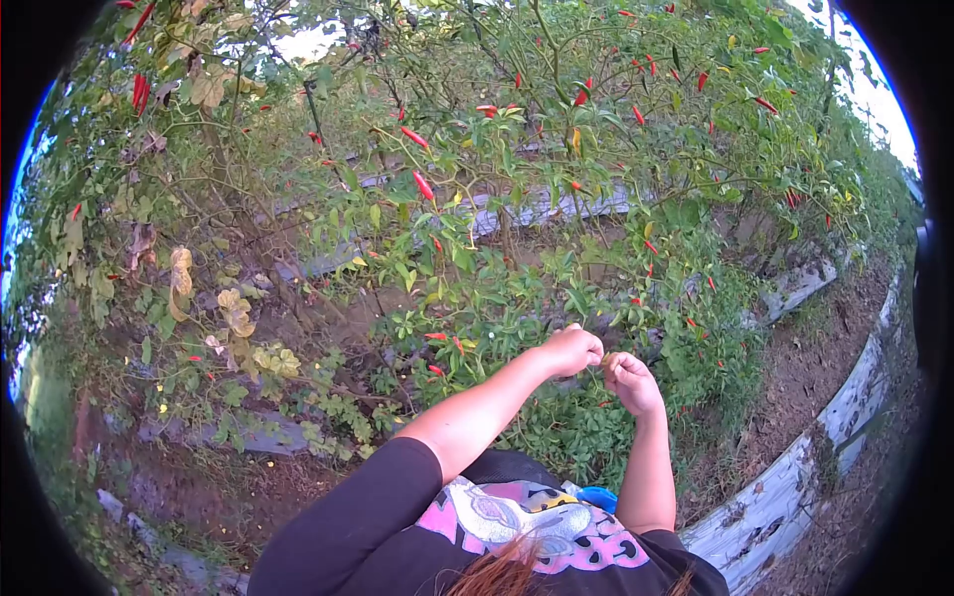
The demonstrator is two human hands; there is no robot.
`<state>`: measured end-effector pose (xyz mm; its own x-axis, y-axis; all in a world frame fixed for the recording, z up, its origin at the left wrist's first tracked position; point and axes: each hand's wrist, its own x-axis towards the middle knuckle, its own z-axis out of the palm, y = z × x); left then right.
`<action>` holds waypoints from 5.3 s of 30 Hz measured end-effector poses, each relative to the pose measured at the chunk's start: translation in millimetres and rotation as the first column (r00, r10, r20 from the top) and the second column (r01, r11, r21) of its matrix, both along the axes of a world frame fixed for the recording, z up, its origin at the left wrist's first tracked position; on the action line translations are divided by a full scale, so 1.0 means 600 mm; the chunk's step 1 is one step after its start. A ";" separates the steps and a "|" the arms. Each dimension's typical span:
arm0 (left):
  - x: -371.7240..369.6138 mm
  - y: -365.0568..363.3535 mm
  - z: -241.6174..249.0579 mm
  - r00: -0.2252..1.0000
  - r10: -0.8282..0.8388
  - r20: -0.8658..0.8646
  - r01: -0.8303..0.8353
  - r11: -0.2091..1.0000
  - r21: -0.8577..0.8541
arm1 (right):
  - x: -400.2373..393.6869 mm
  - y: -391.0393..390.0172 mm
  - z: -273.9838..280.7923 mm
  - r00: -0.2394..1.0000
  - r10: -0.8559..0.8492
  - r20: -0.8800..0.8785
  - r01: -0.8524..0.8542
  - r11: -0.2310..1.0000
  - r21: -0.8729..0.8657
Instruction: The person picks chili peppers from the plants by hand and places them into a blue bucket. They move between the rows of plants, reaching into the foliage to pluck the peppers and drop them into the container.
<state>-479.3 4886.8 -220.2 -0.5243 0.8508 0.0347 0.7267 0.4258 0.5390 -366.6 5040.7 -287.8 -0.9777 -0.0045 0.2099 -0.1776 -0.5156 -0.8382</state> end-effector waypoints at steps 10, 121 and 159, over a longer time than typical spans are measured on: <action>0.109 -0.159 0.233 0.843 0.445 -0.303 0.106 0.414 0.904 | 0.069 -0.039 0.006 0.979 0.030 0.201 0.105 0.770 -0.629; 0.032 -0.317 -0.102 0.863 0.213 0.457 -0.469 0.674 0.571 | 0.065 -0.398 0.109 0.909 -0.265 0.322 0.256 0.964 0.069; 0.005 -0.301 -0.039 0.937 0.133 0.323 -0.330 0.640 0.694 | -0.029 -0.323 0.232 0.938 -0.148 0.313 0.162 0.987 -0.018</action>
